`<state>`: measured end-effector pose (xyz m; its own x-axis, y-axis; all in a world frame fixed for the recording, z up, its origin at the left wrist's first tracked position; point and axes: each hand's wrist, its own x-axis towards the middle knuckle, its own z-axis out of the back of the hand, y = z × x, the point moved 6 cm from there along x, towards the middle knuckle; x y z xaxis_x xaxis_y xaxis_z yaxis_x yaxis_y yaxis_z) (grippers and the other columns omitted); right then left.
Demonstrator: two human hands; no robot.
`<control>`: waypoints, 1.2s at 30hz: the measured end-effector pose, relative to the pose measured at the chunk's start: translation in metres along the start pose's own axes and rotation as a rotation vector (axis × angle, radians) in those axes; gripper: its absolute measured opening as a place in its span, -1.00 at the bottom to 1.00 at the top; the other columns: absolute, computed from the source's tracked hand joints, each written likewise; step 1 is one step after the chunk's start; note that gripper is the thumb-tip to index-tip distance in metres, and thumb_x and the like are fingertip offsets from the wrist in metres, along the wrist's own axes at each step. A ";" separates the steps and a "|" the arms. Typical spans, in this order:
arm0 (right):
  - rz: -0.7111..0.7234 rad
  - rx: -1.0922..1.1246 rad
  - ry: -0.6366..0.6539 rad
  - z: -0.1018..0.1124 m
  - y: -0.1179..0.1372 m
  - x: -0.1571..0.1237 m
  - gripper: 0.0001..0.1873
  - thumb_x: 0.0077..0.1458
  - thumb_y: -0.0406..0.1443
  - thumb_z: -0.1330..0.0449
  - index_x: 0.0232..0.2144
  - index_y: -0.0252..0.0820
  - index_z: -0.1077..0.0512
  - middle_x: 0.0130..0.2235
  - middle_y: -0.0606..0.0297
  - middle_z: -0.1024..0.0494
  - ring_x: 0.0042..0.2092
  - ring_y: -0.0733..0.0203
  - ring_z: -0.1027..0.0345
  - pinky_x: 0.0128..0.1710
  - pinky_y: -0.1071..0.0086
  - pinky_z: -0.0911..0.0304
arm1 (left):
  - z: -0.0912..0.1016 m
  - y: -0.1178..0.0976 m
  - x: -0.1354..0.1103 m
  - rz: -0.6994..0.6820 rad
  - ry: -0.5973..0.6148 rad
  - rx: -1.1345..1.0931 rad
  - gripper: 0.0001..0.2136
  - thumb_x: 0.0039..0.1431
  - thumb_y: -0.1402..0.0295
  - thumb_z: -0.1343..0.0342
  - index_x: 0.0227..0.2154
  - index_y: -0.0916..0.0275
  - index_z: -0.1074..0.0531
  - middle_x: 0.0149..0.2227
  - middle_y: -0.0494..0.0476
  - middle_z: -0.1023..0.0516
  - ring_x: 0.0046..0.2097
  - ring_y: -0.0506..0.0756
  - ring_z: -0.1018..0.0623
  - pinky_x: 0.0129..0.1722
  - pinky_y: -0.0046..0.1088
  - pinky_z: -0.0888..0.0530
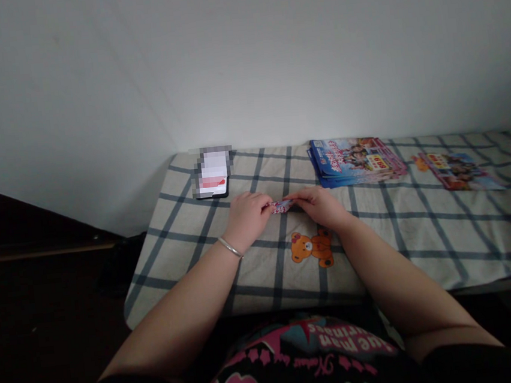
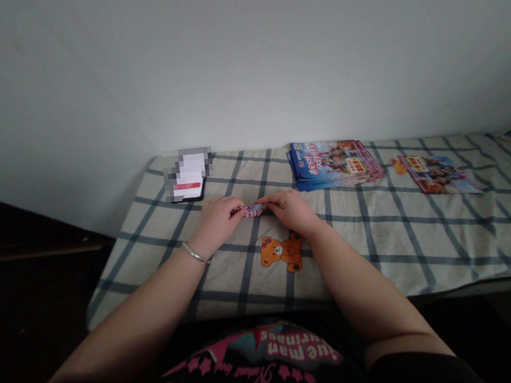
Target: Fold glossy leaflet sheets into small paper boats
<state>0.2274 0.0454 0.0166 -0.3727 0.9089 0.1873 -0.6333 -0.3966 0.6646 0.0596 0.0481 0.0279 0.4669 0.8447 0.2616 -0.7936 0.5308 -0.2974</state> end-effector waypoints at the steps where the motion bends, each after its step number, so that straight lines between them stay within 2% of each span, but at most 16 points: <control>1: -0.003 0.015 -0.009 0.000 0.000 0.000 -0.64 0.22 -0.41 -0.03 -0.10 -0.05 -0.57 -0.16 0.30 -0.65 -0.16 0.21 -0.51 -0.11 0.31 -0.35 | 0.000 0.000 0.000 0.001 -0.001 -0.001 -0.87 0.25 0.31 -0.13 -0.37 0.19 -0.53 -0.33 0.09 -0.60 -0.25 0.16 -0.52 -0.26 -0.30 -0.34; 3: 0.021 -0.006 -0.041 -0.001 0.002 -0.001 -0.62 0.22 -0.42 -0.01 -0.08 -0.09 -0.56 -0.14 0.26 -0.64 -0.14 0.19 -0.49 -0.09 0.29 -0.34 | -0.001 0.000 -0.001 -0.001 -0.003 -0.004 -0.87 0.25 0.31 -0.13 -0.38 0.20 -0.53 -0.33 0.09 -0.60 -0.25 0.15 -0.52 -0.25 -0.30 -0.34; 5: 0.069 -0.069 -0.071 0.000 0.006 -0.001 -0.70 0.20 -0.37 -0.11 -0.10 -0.12 -0.57 -0.17 0.22 -0.64 -0.14 0.15 -0.46 -0.07 0.25 -0.32 | -0.002 0.000 -0.001 -0.007 -0.006 -0.015 -0.86 0.26 0.31 -0.13 -0.38 0.20 -0.53 -0.34 0.10 -0.59 -0.25 0.14 -0.52 -0.25 -0.31 -0.35; 8: 0.123 -0.120 -0.099 0.000 0.013 -0.001 -0.83 0.13 -0.31 -0.25 -0.21 -0.11 -0.59 -0.25 0.24 -0.64 -0.18 0.13 -0.42 -0.09 0.23 -0.29 | -0.005 -0.001 0.000 -0.041 0.010 -0.055 -0.85 0.26 0.30 -0.14 -0.37 0.21 -0.53 -0.34 0.09 -0.60 -0.25 0.13 -0.53 -0.24 -0.32 -0.36; 11: 0.104 -0.138 -0.123 0.004 0.013 -0.001 -0.90 0.12 -0.33 -0.26 -0.30 -0.09 -0.59 -0.31 0.27 -0.63 -0.18 0.13 -0.40 -0.11 0.25 -0.27 | -0.007 -0.003 0.001 -0.071 0.018 -0.091 -0.87 0.27 0.30 -0.14 -0.32 0.21 -0.54 -0.31 0.09 -0.61 -0.24 0.12 -0.54 -0.22 -0.33 -0.38; 17: -0.044 -0.182 -0.110 0.012 -0.001 -0.001 -0.90 0.10 -0.35 -0.24 -0.34 -0.10 -0.58 -0.32 0.25 -0.59 -0.20 0.11 -0.39 -0.19 0.27 -0.25 | -0.002 0.004 0.002 0.009 -0.008 -0.068 -0.90 0.24 0.33 -0.17 -0.30 0.19 -0.57 -0.29 0.10 -0.63 -0.23 0.14 -0.55 -0.22 -0.31 -0.39; 20: -0.018 -0.192 -0.100 0.011 -0.003 -0.001 -0.89 0.12 -0.35 -0.22 -0.33 -0.11 -0.57 -0.31 0.24 -0.60 -0.20 0.11 -0.39 -0.17 0.26 -0.25 | -0.001 0.006 0.001 0.020 0.008 -0.079 -0.90 0.23 0.34 -0.17 -0.32 0.19 -0.58 -0.32 0.10 -0.63 -0.25 0.14 -0.56 -0.23 -0.31 -0.39; 26: 0.068 -0.368 -0.110 0.004 0.011 -0.002 -0.87 0.15 -0.21 -0.25 -0.26 -0.02 -0.58 -0.24 0.25 -0.64 -0.13 0.04 -0.38 -0.10 0.16 -0.17 | -0.003 0.004 0.001 -0.035 -0.002 -0.080 -0.88 0.24 0.31 -0.17 -0.33 0.17 -0.59 -0.32 0.10 -0.64 -0.26 0.12 -0.56 -0.21 -0.31 -0.39; 32: 0.019 -0.353 -0.060 0.001 0.014 0.000 -0.90 0.15 -0.22 -0.26 -0.30 -0.02 -0.59 -0.29 0.30 -0.64 -0.20 0.09 -0.39 -0.17 0.21 -0.16 | -0.006 0.009 0.004 0.009 0.065 -0.148 -0.89 0.21 0.29 -0.21 -0.32 0.14 -0.62 -0.31 0.09 -0.65 -0.25 0.11 -0.58 -0.20 -0.34 -0.41; 36: -0.024 -0.312 -0.032 0.007 0.008 0.001 -0.90 0.14 -0.25 -0.26 -0.32 -0.04 -0.60 -0.31 0.28 -0.64 -0.21 0.10 -0.40 -0.17 0.23 -0.17 | -0.003 0.011 0.005 0.012 0.057 -0.190 -0.87 0.24 0.34 -0.16 -0.25 0.12 -0.62 -0.29 0.07 -0.66 -0.25 0.10 -0.59 -0.20 -0.36 -0.43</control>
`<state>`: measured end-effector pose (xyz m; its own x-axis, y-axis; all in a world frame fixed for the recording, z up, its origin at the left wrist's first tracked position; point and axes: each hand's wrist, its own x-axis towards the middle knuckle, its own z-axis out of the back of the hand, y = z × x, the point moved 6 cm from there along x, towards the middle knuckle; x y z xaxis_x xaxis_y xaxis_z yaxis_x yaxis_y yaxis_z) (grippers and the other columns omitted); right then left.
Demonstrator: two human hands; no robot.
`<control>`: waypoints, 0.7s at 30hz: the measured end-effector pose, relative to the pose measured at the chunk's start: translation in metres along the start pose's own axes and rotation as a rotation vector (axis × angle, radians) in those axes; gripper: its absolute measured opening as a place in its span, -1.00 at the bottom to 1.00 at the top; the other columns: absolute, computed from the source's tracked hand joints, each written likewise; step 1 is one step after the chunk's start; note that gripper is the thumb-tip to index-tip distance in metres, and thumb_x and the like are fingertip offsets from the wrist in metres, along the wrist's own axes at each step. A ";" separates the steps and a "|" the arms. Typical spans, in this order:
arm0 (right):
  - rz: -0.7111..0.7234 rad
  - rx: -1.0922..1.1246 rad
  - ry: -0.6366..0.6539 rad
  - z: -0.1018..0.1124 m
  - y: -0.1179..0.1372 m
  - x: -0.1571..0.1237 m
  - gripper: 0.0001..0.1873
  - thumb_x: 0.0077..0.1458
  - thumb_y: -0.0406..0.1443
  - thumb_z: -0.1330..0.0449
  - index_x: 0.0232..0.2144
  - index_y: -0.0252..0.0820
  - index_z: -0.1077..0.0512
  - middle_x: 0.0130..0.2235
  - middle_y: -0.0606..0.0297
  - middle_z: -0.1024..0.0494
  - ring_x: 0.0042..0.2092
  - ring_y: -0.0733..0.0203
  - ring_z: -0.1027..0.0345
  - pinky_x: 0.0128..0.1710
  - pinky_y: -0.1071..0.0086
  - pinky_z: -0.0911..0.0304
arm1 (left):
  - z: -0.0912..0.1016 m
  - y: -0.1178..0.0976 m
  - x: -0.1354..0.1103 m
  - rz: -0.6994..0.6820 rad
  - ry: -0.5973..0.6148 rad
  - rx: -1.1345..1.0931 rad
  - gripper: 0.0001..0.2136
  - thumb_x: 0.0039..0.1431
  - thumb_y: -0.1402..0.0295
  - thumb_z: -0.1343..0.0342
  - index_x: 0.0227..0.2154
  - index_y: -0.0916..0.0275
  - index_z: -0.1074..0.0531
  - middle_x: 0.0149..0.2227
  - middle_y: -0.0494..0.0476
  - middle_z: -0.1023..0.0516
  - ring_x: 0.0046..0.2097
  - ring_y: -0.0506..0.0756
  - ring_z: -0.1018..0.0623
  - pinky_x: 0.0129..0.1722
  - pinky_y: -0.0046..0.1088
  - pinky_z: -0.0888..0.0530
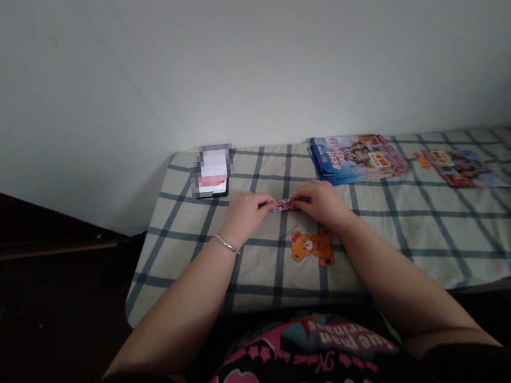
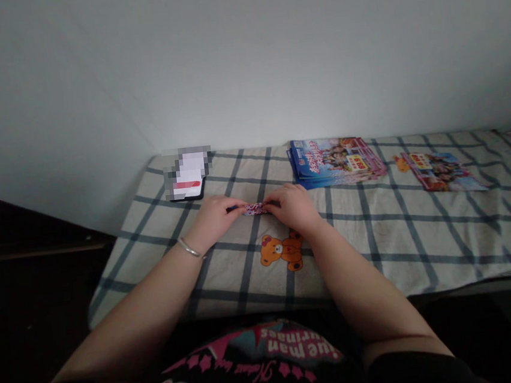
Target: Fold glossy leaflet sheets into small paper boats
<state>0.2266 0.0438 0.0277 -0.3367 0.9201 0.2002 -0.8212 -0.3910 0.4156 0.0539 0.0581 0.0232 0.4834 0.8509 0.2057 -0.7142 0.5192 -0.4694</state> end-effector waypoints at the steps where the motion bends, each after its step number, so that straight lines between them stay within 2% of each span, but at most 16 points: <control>1: -0.008 0.013 0.005 0.001 -0.002 0.000 -0.90 0.14 -0.26 -0.26 -0.32 -0.04 -0.60 -0.30 0.28 -0.64 -0.22 0.11 -0.40 -0.18 0.23 -0.18 | 0.001 -0.001 0.000 -0.013 0.004 -0.005 -0.86 0.25 0.35 -0.14 -0.23 0.12 -0.62 -0.28 0.07 -0.66 -0.25 0.09 -0.60 -0.19 -0.37 -0.43; 7: -0.035 0.097 -0.006 0.003 -0.012 -0.001 -0.91 0.11 -0.28 -0.28 -0.32 -0.03 -0.61 -0.32 0.31 -0.63 -0.22 0.13 -0.41 -0.23 0.28 -0.22 | 0.005 -0.009 -0.002 -0.111 0.008 0.071 -0.79 0.31 0.37 -0.05 -0.14 0.07 -0.58 -0.24 0.03 -0.67 -0.24 0.10 -0.61 -0.16 -0.31 -0.43; 13: -0.018 0.002 -0.100 0.006 -0.008 -0.002 -0.89 0.12 -0.23 -0.28 -0.31 -0.10 -0.59 -0.31 0.22 -0.63 -0.23 0.07 -0.43 -0.21 0.23 -0.25 | 0.001 -0.004 -0.004 -0.106 -0.021 0.073 -0.75 0.33 0.41 -0.01 -0.02 0.11 -0.51 -0.14 0.07 -0.65 -0.19 0.12 -0.61 -0.10 -0.29 -0.45; 15: -0.012 0.010 -0.148 0.009 -0.007 -0.003 -0.85 0.10 -0.22 -0.30 -0.25 -0.11 -0.57 -0.26 0.21 -0.63 -0.20 0.05 -0.44 -0.16 0.20 -0.27 | 0.002 -0.003 -0.004 -0.114 -0.059 0.043 -0.74 0.34 0.40 0.00 0.02 0.14 -0.47 -0.07 0.10 -0.62 -0.12 0.13 -0.60 -0.05 -0.28 -0.45; 19: 0.031 0.145 -0.212 0.011 -0.008 -0.005 -0.64 0.05 -0.30 -0.31 -0.05 -0.10 -0.47 -0.12 0.20 -0.58 -0.10 0.06 -0.45 -0.06 0.19 -0.33 | 0.007 -0.001 -0.004 -0.125 -0.128 -0.006 -0.68 0.31 0.39 -0.05 0.10 0.16 -0.38 0.01 0.13 -0.57 -0.03 0.13 -0.56 0.01 -0.26 -0.45; 21: 0.074 0.204 -0.221 0.010 -0.006 -0.006 -0.63 0.06 -0.30 -0.30 -0.05 -0.09 -0.45 0.00 0.17 -0.50 -0.06 0.09 -0.44 -0.01 0.19 -0.35 | 0.009 -0.002 -0.005 -0.137 -0.149 -0.019 -0.68 0.30 0.39 -0.06 0.10 0.16 -0.38 0.02 0.13 -0.57 0.00 0.14 -0.55 0.03 -0.25 -0.44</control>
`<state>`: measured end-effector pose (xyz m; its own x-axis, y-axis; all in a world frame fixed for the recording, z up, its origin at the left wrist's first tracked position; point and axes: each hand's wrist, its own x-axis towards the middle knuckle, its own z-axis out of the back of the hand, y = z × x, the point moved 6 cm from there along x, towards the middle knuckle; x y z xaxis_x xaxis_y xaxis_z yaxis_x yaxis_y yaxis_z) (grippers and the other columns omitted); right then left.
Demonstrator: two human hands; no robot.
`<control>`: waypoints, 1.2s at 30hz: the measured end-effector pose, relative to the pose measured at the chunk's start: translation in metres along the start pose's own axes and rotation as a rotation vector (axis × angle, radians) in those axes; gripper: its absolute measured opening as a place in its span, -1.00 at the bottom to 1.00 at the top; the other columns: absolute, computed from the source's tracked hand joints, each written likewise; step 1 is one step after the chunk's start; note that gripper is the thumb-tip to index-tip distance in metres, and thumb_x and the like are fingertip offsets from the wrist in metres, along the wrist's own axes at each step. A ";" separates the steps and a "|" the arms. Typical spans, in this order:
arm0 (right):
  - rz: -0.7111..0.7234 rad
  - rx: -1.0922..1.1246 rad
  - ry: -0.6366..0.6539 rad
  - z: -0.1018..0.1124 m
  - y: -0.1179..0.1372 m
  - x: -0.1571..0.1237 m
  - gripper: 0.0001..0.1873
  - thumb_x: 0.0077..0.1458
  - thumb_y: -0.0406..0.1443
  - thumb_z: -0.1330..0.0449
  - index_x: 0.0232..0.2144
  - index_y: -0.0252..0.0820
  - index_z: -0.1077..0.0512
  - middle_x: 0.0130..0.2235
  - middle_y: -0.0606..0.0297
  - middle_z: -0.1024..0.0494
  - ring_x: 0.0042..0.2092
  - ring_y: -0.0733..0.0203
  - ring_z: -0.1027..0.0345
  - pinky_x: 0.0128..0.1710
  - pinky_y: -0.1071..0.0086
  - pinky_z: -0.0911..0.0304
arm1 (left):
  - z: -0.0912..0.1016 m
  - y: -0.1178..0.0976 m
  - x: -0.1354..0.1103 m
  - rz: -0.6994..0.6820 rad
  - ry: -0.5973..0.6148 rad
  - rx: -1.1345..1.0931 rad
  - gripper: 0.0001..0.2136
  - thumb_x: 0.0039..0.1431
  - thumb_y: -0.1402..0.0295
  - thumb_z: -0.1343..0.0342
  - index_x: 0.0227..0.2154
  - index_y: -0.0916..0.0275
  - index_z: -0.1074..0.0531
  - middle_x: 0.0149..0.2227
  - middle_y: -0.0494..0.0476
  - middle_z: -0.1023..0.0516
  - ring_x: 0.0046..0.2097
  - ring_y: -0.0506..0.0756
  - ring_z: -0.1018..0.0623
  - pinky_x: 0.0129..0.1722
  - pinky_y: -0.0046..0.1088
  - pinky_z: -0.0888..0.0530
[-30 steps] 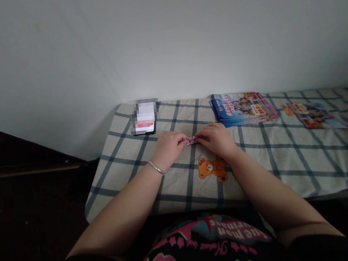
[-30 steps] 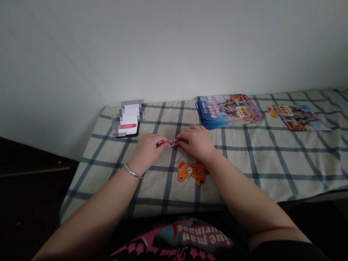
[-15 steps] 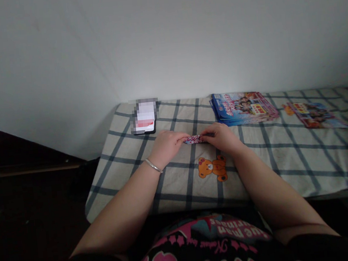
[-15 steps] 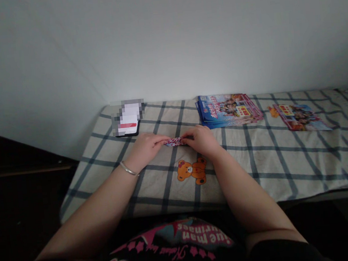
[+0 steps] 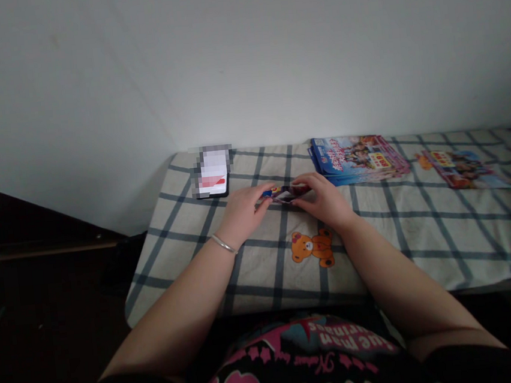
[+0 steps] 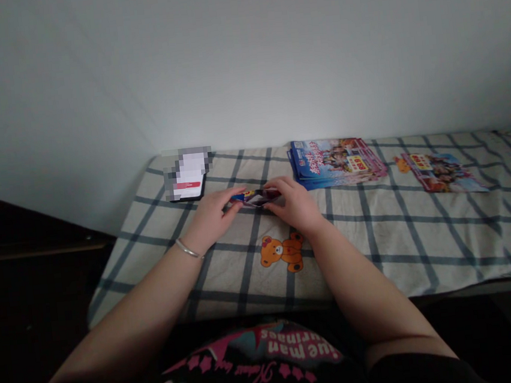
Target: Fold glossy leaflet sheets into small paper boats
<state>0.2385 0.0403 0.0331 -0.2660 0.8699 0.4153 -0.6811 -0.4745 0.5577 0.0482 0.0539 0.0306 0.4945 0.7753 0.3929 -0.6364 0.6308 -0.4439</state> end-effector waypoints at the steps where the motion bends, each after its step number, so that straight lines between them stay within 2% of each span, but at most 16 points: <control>1: 0.021 0.013 0.002 -0.001 0.001 0.000 -0.66 0.06 -0.29 -0.30 -0.07 -0.09 -0.46 0.05 0.15 -0.45 -0.03 0.08 -0.42 0.03 0.19 -0.35 | 0.000 0.000 0.000 -0.008 -0.003 -0.001 -0.70 0.31 0.38 -0.06 0.08 0.17 -0.39 0.02 0.13 -0.57 0.01 0.14 -0.54 0.04 -0.24 -0.44; 3: 0.058 0.004 0.013 -0.002 0.004 -0.001 -0.71 0.07 -0.26 -0.30 -0.11 -0.11 -0.48 0.10 0.11 -0.40 0.05 0.05 -0.38 0.09 0.15 -0.32 | 0.000 -0.002 0.000 -0.023 0.008 0.006 -0.75 0.32 0.36 -0.05 0.02 0.17 -0.43 0.00 0.12 -0.57 0.01 0.14 -0.54 0.05 -0.24 -0.43; 6: 0.080 -0.029 0.005 -0.002 0.006 0.000 -0.76 0.12 -0.24 -0.26 -0.13 -0.12 -0.51 0.08 0.10 -0.42 0.11 0.01 -0.34 0.14 0.08 -0.29 | -0.003 -0.003 0.000 -0.034 0.036 0.030 -0.78 0.33 0.35 -0.03 -0.04 0.18 -0.47 -0.03 0.11 -0.58 -0.01 0.13 -0.53 0.03 -0.23 -0.43; 12: 0.109 -0.048 0.006 -0.006 0.004 0.001 -0.85 0.14 -0.25 -0.23 -0.22 -0.07 -0.56 -0.05 0.18 -0.53 0.01 0.05 -0.41 0.08 0.08 -0.34 | -0.004 -0.002 0.000 -0.021 0.029 0.069 -0.78 0.32 0.33 -0.04 -0.04 0.16 -0.48 -0.04 0.11 -0.57 -0.02 0.13 -0.53 0.01 -0.23 -0.42; 19: 0.120 -0.084 0.007 -0.005 0.006 -0.001 -0.87 0.10 -0.28 -0.23 -0.27 -0.12 -0.55 -0.05 0.17 -0.53 -0.02 0.05 -0.41 0.04 0.10 -0.35 | -0.001 -0.008 -0.003 0.020 0.048 0.159 -0.74 0.25 0.29 -0.12 -0.02 0.14 -0.47 0.00 0.10 -0.55 0.00 0.19 -0.50 0.00 -0.19 -0.38; 24: 0.112 -0.105 -0.001 -0.002 0.008 -0.001 -0.87 0.10 -0.31 -0.21 -0.26 -0.12 -0.52 -0.03 0.16 -0.53 0.01 0.05 -0.39 0.06 0.10 -0.32 | 0.002 -0.017 -0.004 -0.029 0.039 0.192 -0.69 0.21 0.33 -0.16 0.02 0.13 -0.44 0.06 0.10 -0.50 0.03 0.19 -0.49 0.00 -0.18 -0.36; 27: 0.102 -0.100 -0.004 0.000 0.008 -0.001 -0.88 0.07 -0.32 -0.23 -0.27 -0.14 -0.47 -0.04 0.14 -0.52 0.01 0.05 -0.40 0.05 0.14 -0.33 | 0.002 -0.018 -0.005 -0.047 0.031 0.218 -0.73 0.21 0.35 -0.17 -0.03 0.10 -0.47 0.07 0.07 -0.49 0.03 0.19 -0.49 0.00 -0.18 -0.35; 32: 0.116 -0.109 0.097 -0.003 0.005 -0.001 -0.92 0.09 -0.26 -0.27 -0.36 -0.13 -0.46 -0.04 0.15 -0.52 -0.04 0.07 -0.43 -0.01 0.16 -0.36 | 0.001 -0.009 -0.003 0.027 0.041 0.254 -0.81 0.21 0.36 -0.16 -0.12 0.13 -0.51 -0.08 0.05 -0.60 -0.08 0.18 -0.53 -0.07 -0.20 -0.35; 36: 0.150 -0.137 0.100 -0.002 0.004 -0.001 -0.92 0.11 -0.26 -0.28 -0.40 -0.12 -0.49 -0.04 0.17 -0.53 -0.02 0.06 -0.42 -0.01 0.14 -0.35 | 0.000 -0.006 -0.002 0.082 0.039 0.263 -0.82 0.20 0.33 -0.17 -0.13 0.14 -0.51 -0.13 0.07 -0.62 -0.11 0.19 -0.53 -0.09 -0.19 -0.37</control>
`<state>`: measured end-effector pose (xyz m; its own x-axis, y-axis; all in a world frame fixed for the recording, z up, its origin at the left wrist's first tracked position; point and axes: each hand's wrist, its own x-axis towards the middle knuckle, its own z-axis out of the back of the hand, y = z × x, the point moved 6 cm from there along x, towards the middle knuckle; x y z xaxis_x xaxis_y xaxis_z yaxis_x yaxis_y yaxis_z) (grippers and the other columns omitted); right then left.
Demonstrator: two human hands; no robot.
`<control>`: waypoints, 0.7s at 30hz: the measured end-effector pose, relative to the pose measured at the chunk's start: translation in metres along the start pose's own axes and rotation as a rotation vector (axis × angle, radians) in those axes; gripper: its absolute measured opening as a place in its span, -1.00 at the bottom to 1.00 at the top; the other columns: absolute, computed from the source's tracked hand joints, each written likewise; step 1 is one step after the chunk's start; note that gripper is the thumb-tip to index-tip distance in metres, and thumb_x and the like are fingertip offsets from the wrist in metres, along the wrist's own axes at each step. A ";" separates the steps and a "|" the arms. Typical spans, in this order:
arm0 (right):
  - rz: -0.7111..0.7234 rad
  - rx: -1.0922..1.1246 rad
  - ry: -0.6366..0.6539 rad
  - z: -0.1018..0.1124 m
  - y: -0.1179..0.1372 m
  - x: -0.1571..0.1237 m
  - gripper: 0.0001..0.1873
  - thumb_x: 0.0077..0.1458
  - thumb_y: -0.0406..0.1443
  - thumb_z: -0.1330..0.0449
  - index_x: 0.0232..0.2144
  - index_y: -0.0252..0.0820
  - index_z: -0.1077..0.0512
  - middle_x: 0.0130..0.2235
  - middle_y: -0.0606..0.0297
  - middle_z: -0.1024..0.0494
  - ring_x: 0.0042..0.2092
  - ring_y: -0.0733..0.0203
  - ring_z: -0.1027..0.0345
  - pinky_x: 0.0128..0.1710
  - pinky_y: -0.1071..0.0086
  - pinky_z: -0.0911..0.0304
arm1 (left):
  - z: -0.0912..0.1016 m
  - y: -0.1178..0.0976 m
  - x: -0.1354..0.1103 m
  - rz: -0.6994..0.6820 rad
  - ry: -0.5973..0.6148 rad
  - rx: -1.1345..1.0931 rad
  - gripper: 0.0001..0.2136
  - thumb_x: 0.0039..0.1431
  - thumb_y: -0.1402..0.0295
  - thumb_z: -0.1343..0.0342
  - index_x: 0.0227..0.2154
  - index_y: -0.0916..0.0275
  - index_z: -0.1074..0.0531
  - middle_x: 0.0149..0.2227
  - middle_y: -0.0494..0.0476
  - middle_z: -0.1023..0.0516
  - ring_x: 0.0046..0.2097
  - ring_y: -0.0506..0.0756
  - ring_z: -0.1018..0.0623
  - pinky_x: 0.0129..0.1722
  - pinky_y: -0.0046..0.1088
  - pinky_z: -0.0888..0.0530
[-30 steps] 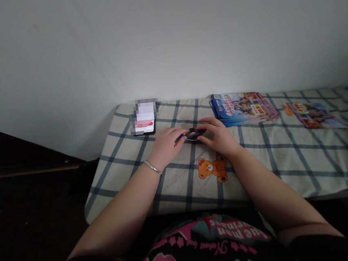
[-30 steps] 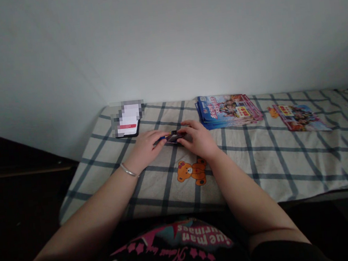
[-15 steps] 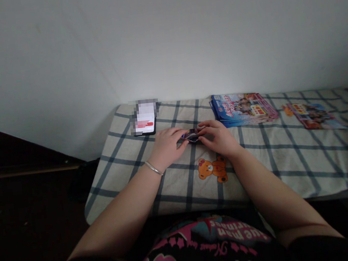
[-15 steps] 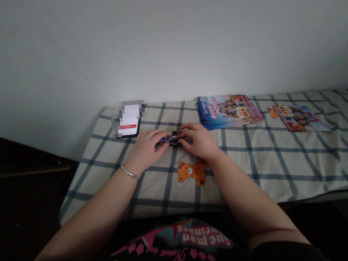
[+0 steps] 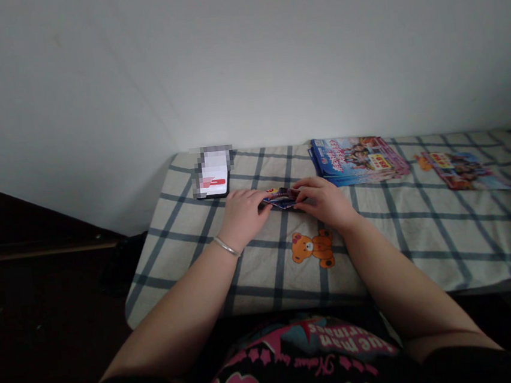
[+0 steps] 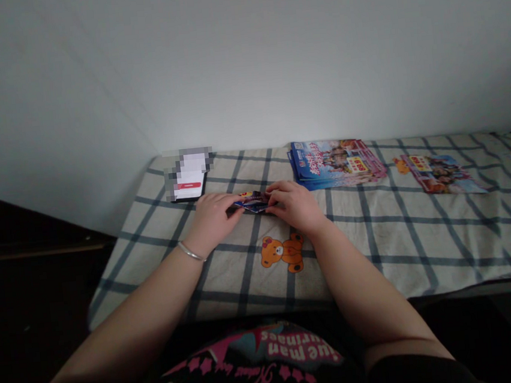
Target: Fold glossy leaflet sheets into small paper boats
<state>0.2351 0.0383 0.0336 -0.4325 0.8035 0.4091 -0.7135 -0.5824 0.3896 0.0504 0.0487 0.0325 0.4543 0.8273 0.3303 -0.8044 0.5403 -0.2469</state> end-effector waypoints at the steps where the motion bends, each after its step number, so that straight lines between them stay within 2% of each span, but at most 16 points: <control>1: 0.004 -0.008 -0.009 0.001 0.000 0.000 -0.92 0.11 -0.25 -0.28 -0.41 -0.11 -0.50 -0.04 0.17 -0.53 -0.02 0.05 -0.42 -0.01 0.14 -0.35 | 0.000 0.000 0.000 0.003 0.003 0.001 -0.81 0.20 0.32 -0.18 -0.12 0.16 -0.51 -0.13 0.09 -0.62 -0.11 0.20 -0.53 -0.08 -0.19 -0.37; 9: 0.016 -0.027 -0.101 0.005 0.010 0.000 -0.87 0.12 -0.25 -0.24 -0.25 -0.12 -0.51 -0.02 0.15 -0.52 -0.01 0.03 -0.38 0.03 0.10 -0.31 | 0.001 -0.005 -0.001 -0.079 -0.028 -0.084 -0.72 0.17 0.41 -0.18 -0.05 0.16 -0.44 0.02 0.13 -0.50 0.01 0.19 -0.49 0.03 -0.17 -0.38; 15: 0.024 -0.053 -0.051 0.004 0.015 0.001 -0.69 0.08 -0.15 -0.28 -0.13 -0.14 -0.51 0.02 0.12 -0.49 0.01 -0.01 -0.35 0.02 0.08 -0.31 | 0.002 -0.006 -0.001 -0.101 -0.053 -0.097 -0.71 0.15 0.46 -0.16 -0.04 0.19 -0.45 0.05 0.16 -0.47 0.03 0.19 -0.48 0.06 -0.16 -0.39; 21: -0.001 -0.088 -0.007 -0.003 0.015 0.003 -0.74 0.11 -0.15 -0.27 -0.17 -0.11 -0.53 0.04 0.14 -0.48 0.04 -0.01 -0.32 0.06 0.06 -0.30 | 0.000 -0.010 -0.002 -0.092 -0.008 -0.044 -0.66 0.18 0.44 -0.13 0.03 0.18 -0.43 0.00 0.13 -0.52 -0.01 0.20 -0.49 0.04 -0.15 -0.36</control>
<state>0.2214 0.0324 0.0383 -0.4277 0.8032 0.4146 -0.7598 -0.5679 0.3164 0.0575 0.0418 0.0345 0.5218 0.7730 0.3608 -0.7422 0.6199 -0.2548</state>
